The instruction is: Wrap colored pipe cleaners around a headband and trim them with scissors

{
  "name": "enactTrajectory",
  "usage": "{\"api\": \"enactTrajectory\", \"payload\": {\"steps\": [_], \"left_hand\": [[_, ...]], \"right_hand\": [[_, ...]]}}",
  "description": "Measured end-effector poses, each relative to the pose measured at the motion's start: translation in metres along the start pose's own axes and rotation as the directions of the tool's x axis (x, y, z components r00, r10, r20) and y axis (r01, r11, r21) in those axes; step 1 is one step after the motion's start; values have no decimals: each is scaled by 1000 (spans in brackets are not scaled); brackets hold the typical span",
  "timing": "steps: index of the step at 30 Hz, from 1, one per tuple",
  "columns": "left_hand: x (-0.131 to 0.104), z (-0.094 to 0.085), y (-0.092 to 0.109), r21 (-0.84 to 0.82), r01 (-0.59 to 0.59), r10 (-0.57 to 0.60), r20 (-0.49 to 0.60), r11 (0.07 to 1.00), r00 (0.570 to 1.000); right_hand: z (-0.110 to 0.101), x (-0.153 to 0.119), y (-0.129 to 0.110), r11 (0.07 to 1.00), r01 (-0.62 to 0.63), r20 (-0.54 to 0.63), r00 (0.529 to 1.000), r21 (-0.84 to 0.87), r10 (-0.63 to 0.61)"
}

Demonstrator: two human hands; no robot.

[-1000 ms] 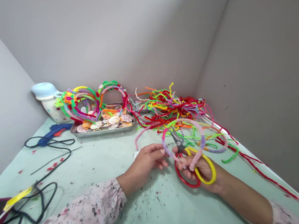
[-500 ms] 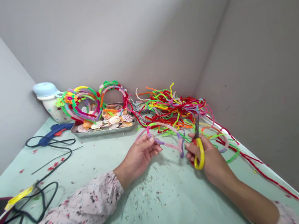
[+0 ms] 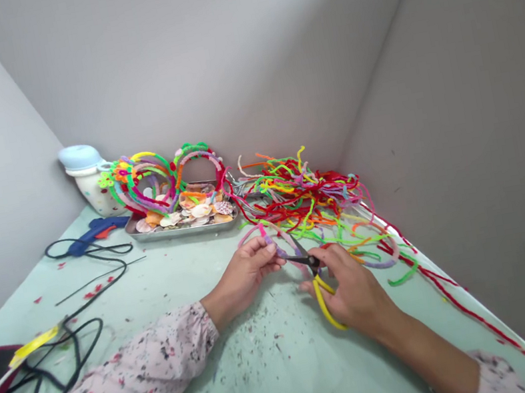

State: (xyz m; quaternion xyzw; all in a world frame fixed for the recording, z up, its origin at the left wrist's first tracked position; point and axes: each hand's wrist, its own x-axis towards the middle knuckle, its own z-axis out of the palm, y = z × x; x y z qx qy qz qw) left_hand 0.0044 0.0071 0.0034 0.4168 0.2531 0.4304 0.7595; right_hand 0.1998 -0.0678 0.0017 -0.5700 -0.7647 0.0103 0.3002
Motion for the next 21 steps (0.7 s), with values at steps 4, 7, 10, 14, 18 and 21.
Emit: {"api": "enactTrajectory", "payload": {"steps": [4,7,10,14,18,21], "left_hand": [[-1,1,1,3,22,-22,-9,1000,1000],[-2,3,3,6,32,-32,8,999,999],[-3,4,4,7,56,-56,27,998,998],[-4,4,5,-24,89,-88,53,996,995],[-4,0,4,-39,111,-108,78,993,991],[-4,-1,3,-44,119,-116,74,992,990]], "right_hand": [[1,1,-2,996,35,56,998,-83,-30],[1,1,-3,989,48,64,997,-139,-39],[0,1,-4,981,68,56,997,-179,-59],[-2,1,-6,970,108,51,994,-220,-99],[-4,1,-7,960,135,47,991,-244,-127],[-4,1,-7,956,141,50,990,-257,-133]]}}
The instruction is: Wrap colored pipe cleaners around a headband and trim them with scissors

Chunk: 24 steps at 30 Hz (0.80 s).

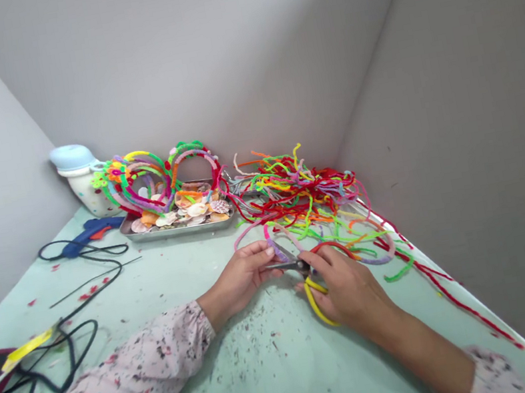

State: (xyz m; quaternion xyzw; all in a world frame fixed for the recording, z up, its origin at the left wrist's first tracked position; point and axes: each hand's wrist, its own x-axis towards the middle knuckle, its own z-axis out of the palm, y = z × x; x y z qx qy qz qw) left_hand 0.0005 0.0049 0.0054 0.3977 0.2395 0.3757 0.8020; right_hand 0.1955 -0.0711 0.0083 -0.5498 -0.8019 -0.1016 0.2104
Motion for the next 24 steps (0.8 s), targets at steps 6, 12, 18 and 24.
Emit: {"api": "enactTrajectory", "payload": {"steps": [6,12,18,24], "left_hand": [[0,3,2,-28,29,-31,-41,999,999],[-1,1,2,-41,45,-47,-40,998,998],[1,-3,0,-55,62,-62,-3,997,998],[1,-4,-1,-80,73,-74,-5,994,997]], "right_hand": [[0,-1,0,998,0,-10,1000,-57,-1],[-2,-1,-2,995,5,-22,1000,-99,-7],[-4,-2,-3,990,2,-38,999,-138,-7],[-3,-4,-4,988,-15,-50,999,-154,7]]}}
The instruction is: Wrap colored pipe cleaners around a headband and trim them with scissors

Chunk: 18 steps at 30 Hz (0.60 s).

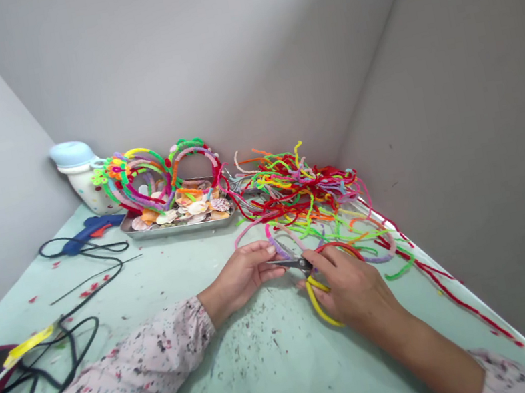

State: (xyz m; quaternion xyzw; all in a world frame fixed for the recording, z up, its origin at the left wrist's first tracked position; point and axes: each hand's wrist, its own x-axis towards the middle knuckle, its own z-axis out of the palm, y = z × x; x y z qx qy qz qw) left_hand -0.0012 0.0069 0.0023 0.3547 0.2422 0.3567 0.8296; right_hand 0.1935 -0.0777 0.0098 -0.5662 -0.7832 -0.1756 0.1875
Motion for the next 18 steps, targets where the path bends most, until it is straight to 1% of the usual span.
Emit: {"api": "enactTrajectory", "payload": {"steps": [18], "left_hand": [[0,4,3,-29,36,-37,-43,999,998]], "right_hand": [[4,-1,0,1000,0,-22,1000,1,0]]}}
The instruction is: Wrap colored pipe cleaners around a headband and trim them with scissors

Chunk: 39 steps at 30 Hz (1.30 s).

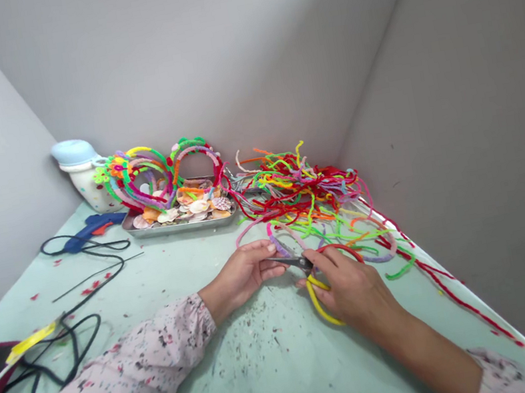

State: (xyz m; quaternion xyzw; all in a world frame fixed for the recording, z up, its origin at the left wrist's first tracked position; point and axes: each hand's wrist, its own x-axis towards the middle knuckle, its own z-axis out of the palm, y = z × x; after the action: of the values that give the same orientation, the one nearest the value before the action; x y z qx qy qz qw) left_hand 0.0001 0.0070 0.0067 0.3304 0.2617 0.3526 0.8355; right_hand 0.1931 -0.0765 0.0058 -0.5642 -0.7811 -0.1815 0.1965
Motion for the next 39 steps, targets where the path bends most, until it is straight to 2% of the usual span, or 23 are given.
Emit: {"api": "enactTrajectory", "payload": {"steps": [21,39], "left_hand": [[2,-3,-3,35,-49,47,44,998,998],[3,1,0,29,-45,46,-33,999,998]], "right_hand": [[5,-1,0,1000,-6,-39,999,-13,5],[10,-4,1,999,-20,-39,999,45,22]]}}
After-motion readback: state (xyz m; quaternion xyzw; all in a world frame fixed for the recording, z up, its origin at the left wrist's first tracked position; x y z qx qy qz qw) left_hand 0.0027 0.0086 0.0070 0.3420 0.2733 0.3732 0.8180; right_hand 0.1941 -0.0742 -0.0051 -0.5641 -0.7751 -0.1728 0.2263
